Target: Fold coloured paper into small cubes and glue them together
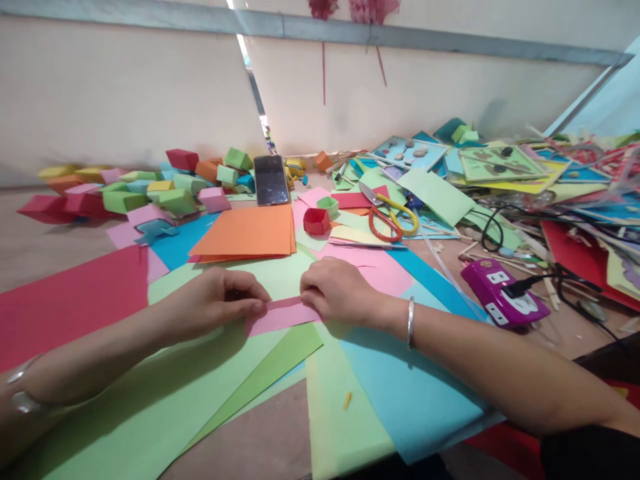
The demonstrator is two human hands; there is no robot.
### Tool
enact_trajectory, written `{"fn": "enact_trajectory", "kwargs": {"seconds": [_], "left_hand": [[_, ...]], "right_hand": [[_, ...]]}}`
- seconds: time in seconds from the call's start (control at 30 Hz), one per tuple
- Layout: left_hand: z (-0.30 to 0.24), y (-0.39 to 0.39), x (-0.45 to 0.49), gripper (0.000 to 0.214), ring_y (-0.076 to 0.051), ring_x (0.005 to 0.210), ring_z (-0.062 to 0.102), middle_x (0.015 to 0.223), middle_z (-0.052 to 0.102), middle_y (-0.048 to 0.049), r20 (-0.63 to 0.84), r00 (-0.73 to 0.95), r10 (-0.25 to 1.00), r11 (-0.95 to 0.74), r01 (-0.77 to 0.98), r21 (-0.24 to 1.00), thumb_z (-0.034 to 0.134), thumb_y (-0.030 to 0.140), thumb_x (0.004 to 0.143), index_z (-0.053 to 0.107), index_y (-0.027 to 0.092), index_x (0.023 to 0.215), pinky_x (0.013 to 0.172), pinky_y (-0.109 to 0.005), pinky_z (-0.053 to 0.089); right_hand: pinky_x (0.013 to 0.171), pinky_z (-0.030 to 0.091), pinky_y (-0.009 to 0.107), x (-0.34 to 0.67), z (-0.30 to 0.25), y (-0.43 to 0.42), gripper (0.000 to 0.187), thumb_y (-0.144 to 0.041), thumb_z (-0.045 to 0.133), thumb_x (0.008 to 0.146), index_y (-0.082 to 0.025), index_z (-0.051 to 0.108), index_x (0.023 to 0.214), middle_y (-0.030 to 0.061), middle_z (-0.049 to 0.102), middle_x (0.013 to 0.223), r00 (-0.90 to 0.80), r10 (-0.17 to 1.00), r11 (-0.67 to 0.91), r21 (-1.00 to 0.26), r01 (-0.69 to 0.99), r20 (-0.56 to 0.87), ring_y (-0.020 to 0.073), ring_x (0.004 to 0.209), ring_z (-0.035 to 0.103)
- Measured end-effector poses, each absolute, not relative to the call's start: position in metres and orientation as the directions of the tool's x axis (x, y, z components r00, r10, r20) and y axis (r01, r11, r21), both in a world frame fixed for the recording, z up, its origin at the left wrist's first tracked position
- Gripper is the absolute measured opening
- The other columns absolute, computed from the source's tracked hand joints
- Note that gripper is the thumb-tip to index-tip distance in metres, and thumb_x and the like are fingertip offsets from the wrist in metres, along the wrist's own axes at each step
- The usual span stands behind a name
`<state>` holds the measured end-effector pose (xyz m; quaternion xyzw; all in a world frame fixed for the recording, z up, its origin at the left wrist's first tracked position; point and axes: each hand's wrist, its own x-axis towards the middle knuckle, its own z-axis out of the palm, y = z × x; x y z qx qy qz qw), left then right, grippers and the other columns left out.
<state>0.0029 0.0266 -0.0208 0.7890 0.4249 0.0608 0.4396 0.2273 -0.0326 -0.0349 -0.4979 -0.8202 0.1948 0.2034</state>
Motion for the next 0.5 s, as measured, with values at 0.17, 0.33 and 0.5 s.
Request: {"fn": "enact_trajectory", "kwargs": {"seconds": [0.17,0.33,0.5], "left_hand": [[-0.017,0.019,0.007,0.018,-0.017,0.061,0.062,0.065,0.071,-0.0005,-0.136,0.596,0.791,-0.423,0.694,0.583,0.059,0.036,0.075,0.069,0.022,0.069,0.056,-0.025,0.043],[-0.023,0.016,0.007,0.021,-0.015,0.060,0.054,0.065,0.062,0.0000,-0.027,0.630,0.776,-0.529,0.674,0.516,0.048,0.027,0.081,0.054,0.021,0.062,0.055,-0.025,0.037],[-0.031,0.014,0.005,0.026,-0.016,0.062,0.051,0.070,0.055,-0.0018,0.041,0.678,0.734,-0.638,0.669,0.381,0.042,0.025,0.086,0.060,0.020,0.068,0.055,-0.026,0.032]], "right_hand": [[0.069,0.034,0.027,0.227,-0.039,-0.033,0.007,-0.008,0.064,0.083,-0.015,0.067,0.081,0.0028,0.064,0.075,-0.382,0.911,0.407,-0.508,0.759,0.157,0.0151,0.073,0.050],[0.066,0.030,0.026,0.228,-0.048,-0.032,0.012,-0.007,0.061,0.084,-0.018,0.066,0.084,-0.0001,0.058,0.070,-0.363,0.903,0.430,-0.487,0.760,0.231,0.0149,0.071,0.046],[0.063,0.026,0.028,0.229,-0.050,-0.031,0.017,-0.010,0.056,0.089,-0.017,0.068,0.079,0.0030,0.060,0.074,-0.418,0.883,0.470,-0.405,0.785,0.214,0.0152,0.072,0.045]]}}
